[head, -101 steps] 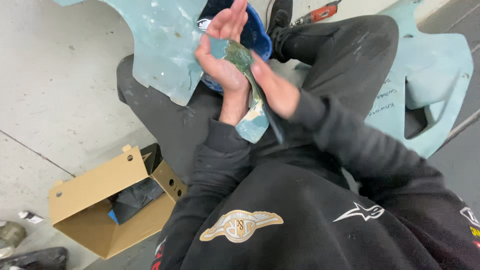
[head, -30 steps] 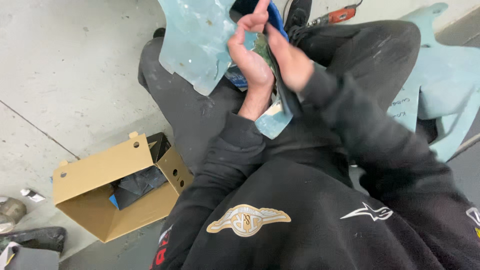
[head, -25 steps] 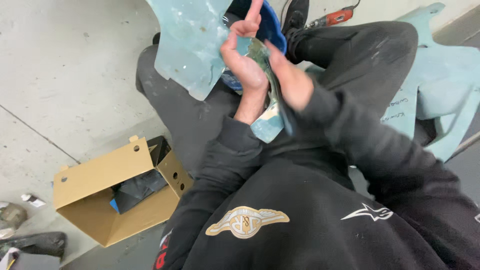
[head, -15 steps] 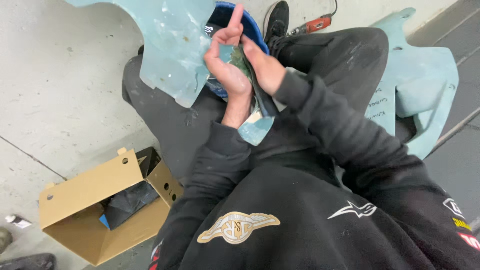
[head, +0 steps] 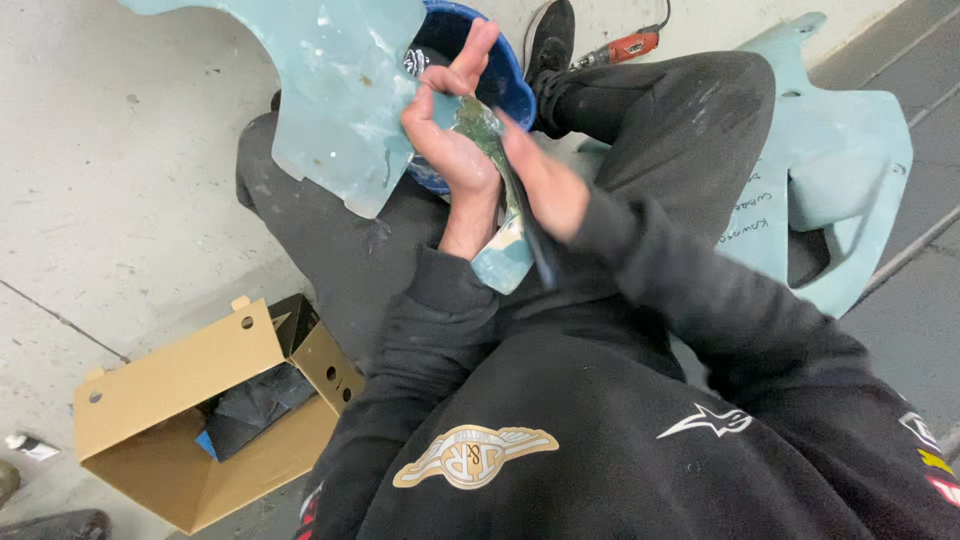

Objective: The person scrubs a light blue plastic motorcycle fairing with a blue sponge, dipping it into a bucket of water and repeatedly rubbing the surface to remove residue.

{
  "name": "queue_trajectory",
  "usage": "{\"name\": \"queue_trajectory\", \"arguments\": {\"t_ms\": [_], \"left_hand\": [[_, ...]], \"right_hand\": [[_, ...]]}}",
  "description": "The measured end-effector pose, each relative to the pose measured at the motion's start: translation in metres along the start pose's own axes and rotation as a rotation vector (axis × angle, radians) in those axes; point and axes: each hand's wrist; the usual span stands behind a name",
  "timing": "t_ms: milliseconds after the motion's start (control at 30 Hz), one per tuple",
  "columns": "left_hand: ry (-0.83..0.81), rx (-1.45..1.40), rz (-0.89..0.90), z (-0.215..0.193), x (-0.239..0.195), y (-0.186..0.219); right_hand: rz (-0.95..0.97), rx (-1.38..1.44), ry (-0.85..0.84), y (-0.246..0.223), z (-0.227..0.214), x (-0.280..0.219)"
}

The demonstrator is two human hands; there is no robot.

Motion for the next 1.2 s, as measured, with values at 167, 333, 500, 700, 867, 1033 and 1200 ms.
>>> {"name": "queue_trajectory", "arguments": {"t_ms": [167, 333, 500, 700, 867, 1033, 1200], "left_hand": [[-0.126, 0.022, 0.012, 0.002, -0.007, 0.004], [-0.266, 0.136, 0.046, -0.003, -0.010, 0.008], [-0.219, 0.003, -0.007, 0.000, -0.011, 0.010], [-0.240, 0.309, 0.155, 0.001, -0.012, 0.008], [-0.224, 0.108, 0.069, -0.011, -0.005, 0.004], [-0.196, 0.140, 0.064, -0.002, -0.011, 0.005], [-0.048, -0.030, 0.076, -0.009, 0.004, -0.008]], "right_hand": [[0.027, 0.102, -0.030, -0.026, 0.002, -0.026], [0.100, 0.020, -0.029, 0.001, -0.006, 0.029], [0.186, 0.228, 0.031, -0.026, 0.009, -0.056], [0.097, -0.017, -0.090, -0.020, -0.019, 0.051], [0.243, 0.123, -0.021, -0.043, 0.000, -0.019], [0.106, 0.032, 0.052, 0.005, -0.006, 0.013], [-0.074, -0.542, -0.086, 0.023, -0.009, 0.029]]}}
Point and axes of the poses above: each hand's wrist, its own x-axis towards the middle knuckle, its own z-axis out of the palm, y = z × x, and after that the axes turned 7 degrees about -z, right-handed
